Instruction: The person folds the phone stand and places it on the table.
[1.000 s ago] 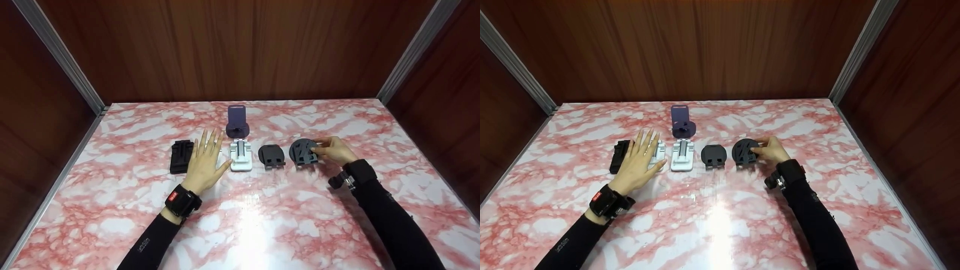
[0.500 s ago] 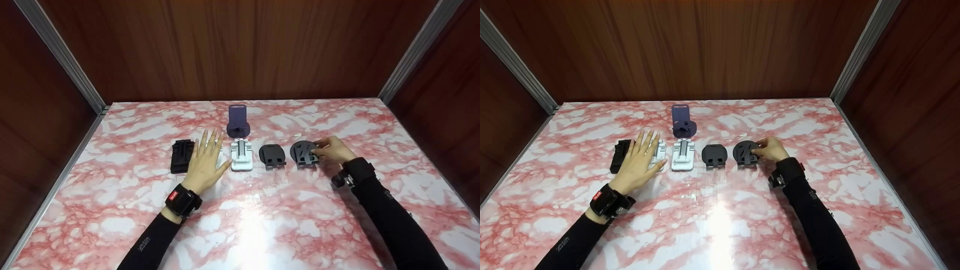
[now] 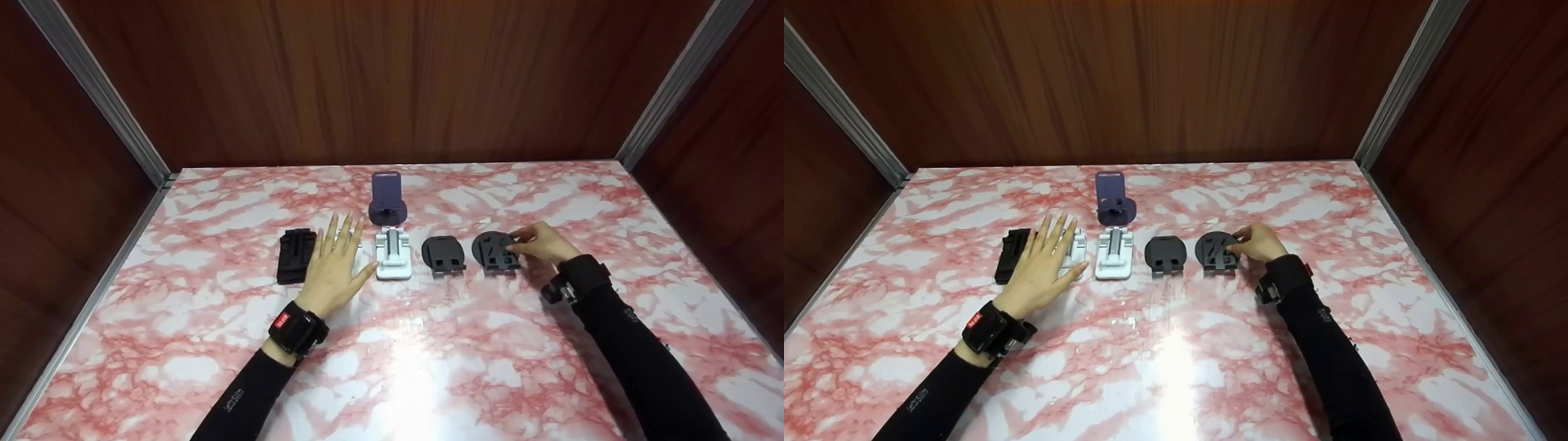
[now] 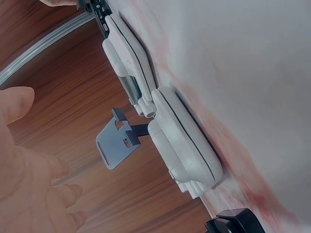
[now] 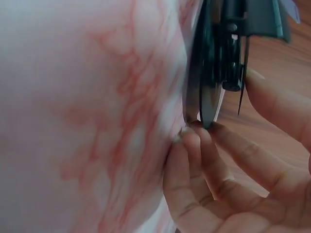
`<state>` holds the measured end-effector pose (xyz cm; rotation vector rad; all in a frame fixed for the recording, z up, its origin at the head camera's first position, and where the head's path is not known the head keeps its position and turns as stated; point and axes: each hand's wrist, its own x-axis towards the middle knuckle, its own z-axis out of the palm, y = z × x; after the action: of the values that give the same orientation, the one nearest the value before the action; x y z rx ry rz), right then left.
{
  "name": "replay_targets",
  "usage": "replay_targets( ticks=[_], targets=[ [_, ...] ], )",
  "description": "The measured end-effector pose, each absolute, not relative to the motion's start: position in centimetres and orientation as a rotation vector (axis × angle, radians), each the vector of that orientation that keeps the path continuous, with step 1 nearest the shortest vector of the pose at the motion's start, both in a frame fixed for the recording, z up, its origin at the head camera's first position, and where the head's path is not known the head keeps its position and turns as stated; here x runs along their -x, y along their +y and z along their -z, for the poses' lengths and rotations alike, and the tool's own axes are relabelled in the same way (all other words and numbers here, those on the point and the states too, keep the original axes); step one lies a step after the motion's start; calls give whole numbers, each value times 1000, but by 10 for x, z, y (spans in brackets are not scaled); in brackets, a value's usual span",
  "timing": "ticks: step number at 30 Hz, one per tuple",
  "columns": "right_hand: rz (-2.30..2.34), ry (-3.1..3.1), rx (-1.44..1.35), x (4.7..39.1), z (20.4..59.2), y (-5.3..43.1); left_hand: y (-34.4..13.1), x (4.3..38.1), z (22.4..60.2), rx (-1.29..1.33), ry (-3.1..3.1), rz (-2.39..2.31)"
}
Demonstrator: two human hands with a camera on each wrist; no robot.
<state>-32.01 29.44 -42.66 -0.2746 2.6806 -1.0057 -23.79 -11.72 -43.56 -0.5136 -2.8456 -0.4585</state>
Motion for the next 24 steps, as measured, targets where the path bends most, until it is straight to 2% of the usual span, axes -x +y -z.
replay_targets(
  ticks=[15,24],
  targets=[
    [980,2704,279,325,428,294,-119,237,435,505,-2874,453],
    [799,2811,425,318,417,285,-117,238,434,500,-2901,426]
  ],
)
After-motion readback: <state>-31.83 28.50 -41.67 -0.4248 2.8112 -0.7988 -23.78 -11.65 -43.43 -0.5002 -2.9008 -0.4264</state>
